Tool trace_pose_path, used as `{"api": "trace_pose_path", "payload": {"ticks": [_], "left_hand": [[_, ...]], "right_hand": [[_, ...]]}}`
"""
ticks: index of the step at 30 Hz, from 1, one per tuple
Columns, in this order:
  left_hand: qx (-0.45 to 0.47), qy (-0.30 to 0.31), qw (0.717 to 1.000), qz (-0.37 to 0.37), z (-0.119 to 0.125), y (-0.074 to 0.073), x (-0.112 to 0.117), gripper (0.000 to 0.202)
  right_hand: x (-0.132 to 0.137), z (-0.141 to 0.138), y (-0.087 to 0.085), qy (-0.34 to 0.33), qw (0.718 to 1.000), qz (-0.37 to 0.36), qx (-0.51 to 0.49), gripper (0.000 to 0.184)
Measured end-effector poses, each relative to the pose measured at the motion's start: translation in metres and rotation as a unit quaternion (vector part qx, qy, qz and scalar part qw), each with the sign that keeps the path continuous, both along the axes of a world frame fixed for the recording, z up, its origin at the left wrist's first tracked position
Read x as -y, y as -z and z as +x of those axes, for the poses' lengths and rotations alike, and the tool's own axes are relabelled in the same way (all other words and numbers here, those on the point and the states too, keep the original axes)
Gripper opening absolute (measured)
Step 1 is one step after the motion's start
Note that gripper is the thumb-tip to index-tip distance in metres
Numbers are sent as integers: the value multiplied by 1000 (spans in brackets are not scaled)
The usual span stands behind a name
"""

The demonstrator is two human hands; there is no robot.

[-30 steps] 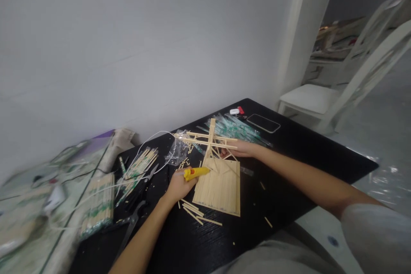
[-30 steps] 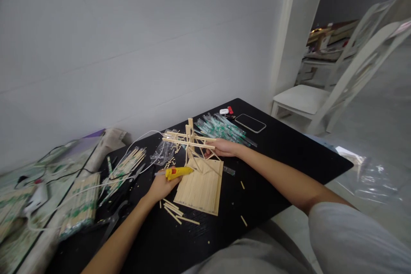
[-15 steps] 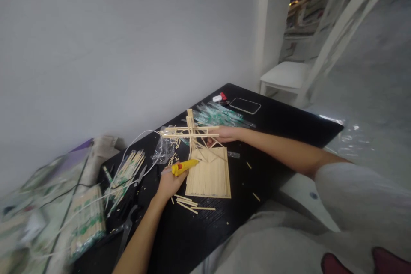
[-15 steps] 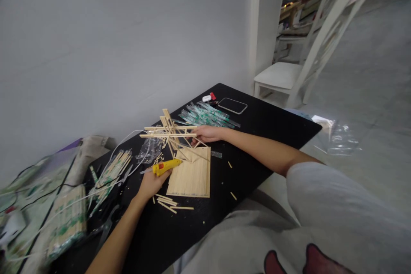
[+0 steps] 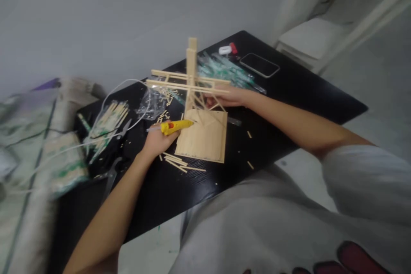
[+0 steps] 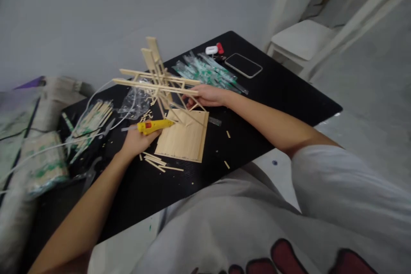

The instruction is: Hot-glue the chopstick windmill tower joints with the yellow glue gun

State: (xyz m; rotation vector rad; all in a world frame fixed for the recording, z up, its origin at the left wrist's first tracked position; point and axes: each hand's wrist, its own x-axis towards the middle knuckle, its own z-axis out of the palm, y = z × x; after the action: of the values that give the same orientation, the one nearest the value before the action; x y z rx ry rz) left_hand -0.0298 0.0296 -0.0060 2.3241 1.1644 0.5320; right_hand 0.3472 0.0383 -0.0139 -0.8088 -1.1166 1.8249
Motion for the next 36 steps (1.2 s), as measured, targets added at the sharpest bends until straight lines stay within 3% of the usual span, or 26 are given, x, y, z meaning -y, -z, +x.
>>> {"api": "trace_pose_path", "payload": {"ticks": [7, 14, 21, 27, 36], "left_hand": [[-5, 24, 1000, 4, 7, -5, 3, 18], [-3, 24, 999, 22, 7, -3, 2, 19], [5, 22, 1000, -6, 4, -5, 3, 16], [7, 16, 1000, 7, 5, -7, 3, 19], [10, 22, 1000, 2, 5, -7, 4, 18]], "right_hand": [[7, 0, -9, 30, 999, -23, 32, 23], [6, 1, -7, 20, 999, -20, 31, 21], [4, 0, -7, 14, 1000, -14, 17, 27], [2, -3, -7, 15, 1000, -14, 6, 17], [5, -1, -9, 11, 1000, -8, 21, 23]]}}
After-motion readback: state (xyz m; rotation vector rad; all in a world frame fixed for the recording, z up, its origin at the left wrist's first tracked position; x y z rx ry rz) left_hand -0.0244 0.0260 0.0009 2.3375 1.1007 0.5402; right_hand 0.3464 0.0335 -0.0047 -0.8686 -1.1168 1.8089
